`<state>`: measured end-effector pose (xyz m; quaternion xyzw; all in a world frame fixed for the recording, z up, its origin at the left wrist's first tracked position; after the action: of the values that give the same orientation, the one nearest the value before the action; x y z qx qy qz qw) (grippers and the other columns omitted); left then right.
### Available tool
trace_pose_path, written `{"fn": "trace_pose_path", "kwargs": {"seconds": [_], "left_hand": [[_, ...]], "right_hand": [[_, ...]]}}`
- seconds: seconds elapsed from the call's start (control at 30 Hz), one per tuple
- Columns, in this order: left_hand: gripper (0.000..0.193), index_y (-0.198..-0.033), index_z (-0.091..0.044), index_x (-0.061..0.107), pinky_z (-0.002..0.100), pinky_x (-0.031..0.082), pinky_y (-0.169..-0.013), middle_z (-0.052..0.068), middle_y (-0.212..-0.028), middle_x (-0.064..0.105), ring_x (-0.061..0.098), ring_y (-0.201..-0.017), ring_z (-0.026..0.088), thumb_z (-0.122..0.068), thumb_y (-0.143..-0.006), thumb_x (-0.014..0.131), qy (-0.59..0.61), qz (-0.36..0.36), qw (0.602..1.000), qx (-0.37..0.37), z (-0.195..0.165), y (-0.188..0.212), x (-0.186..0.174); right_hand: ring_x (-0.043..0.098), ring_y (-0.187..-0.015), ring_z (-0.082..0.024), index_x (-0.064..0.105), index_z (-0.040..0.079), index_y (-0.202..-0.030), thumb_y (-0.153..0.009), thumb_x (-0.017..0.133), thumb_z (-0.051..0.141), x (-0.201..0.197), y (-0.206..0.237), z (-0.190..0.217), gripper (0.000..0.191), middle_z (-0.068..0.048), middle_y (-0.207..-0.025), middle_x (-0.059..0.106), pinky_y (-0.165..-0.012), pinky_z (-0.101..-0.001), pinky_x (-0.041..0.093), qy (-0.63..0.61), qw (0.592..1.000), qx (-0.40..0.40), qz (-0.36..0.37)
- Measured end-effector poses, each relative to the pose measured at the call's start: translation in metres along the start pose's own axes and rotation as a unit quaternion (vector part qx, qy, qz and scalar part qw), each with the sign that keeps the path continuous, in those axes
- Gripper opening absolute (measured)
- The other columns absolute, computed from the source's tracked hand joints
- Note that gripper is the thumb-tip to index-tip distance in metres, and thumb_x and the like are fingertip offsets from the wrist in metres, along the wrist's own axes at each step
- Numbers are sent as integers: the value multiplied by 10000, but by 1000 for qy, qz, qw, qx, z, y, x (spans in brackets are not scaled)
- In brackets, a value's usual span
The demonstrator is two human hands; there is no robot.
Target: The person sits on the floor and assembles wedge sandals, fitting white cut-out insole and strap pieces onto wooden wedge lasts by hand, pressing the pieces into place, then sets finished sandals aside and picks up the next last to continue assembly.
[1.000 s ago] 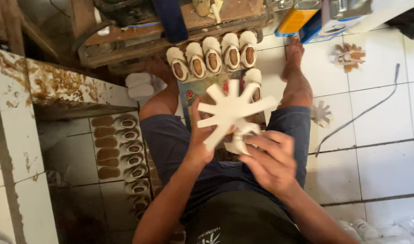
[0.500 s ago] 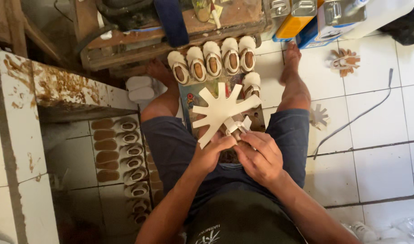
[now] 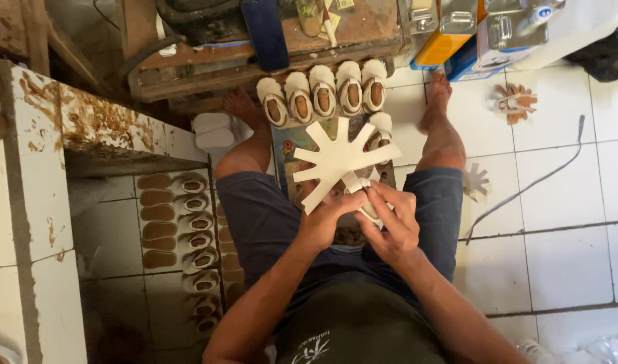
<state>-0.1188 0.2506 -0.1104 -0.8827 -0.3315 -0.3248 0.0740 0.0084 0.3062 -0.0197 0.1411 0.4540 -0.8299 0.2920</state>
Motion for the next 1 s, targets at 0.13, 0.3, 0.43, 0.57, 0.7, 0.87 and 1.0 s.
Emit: {"fn": "trace_pose_path", "kwargs": {"seconds": [0.13,0.3,0.43,0.57,0.7,0.87,1.0], "left_hand": [[617,-1401,-21,513,396,568,-963,122,-1321,605,630,-1203,235,79,-850,772,-36,29,999,-27,3,2,-3],[740,-1437,-53,462,405,574,-986,117,-1327,600,630,-1223,235,0,-794,824,-105,100,987,-75,5,17,-9],[793,-1458,-37,546,478,433,-1180,176,-1497,519,511,-1404,294,-12,-756,913,-312,215,926,10,-1,42,8],[1052,-1577,-53,276,449,425,-1188,114,-1478,488,482,-1419,255,-164,-753,920,-225,198,949,-98,16,61,2],[1124,-1596,-55,207,440,416,-1174,117,-1479,458,462,-1416,266,-158,-730,917,-208,194,949,-138,21,76,2],[1080,-1583,-46,231,448,442,-1150,132,-1443,485,491,-1386,281,-142,-742,903,-183,178,949,-183,23,96,-1],[1120,-1583,-57,179,442,430,-1162,117,-1458,485,484,-1395,261,-160,-731,899,-167,174,943,-231,24,123,0]], "right_hand": [[614,-1146,-346,646,-57,-1261,-750,875,45,1,1,0,569,-210,-1285,639,-970,-412,504,-43,998,21,36],[565,-1150,-282,549,-49,-1265,-767,884,204,-43,-6,-14,652,-163,-1216,580,-1008,-416,477,-41,992,114,-42],[633,-1050,-174,508,9,-1235,-770,893,220,-19,12,-56,640,-88,-1131,628,-921,-338,530,-252,895,364,59],[692,-808,-135,688,-8,-1089,-748,882,162,14,68,-68,427,-107,-900,762,-701,-313,561,-245,746,575,229],[698,-849,-95,725,-42,-1043,-828,827,120,23,78,-55,287,-58,-941,771,-747,-274,582,-356,732,554,173],[678,-830,-89,728,-34,-1042,-830,821,85,25,107,-51,261,-58,-929,765,-724,-265,563,-330,726,576,181],[687,-820,-88,742,-36,-1027,-827,818,88,21,127,-34,247,-60,-928,771,-716,-267,571,-333,703,597,198]]}}
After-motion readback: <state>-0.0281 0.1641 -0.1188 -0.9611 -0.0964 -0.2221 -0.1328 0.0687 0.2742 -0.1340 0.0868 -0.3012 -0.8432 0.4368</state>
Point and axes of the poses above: each hand's wrist, its own y-axis away from the middle knuckle, its own x-axis out of the palm, z = x × y, the point moved 10 cm from there along -y, towards the middle knuckle
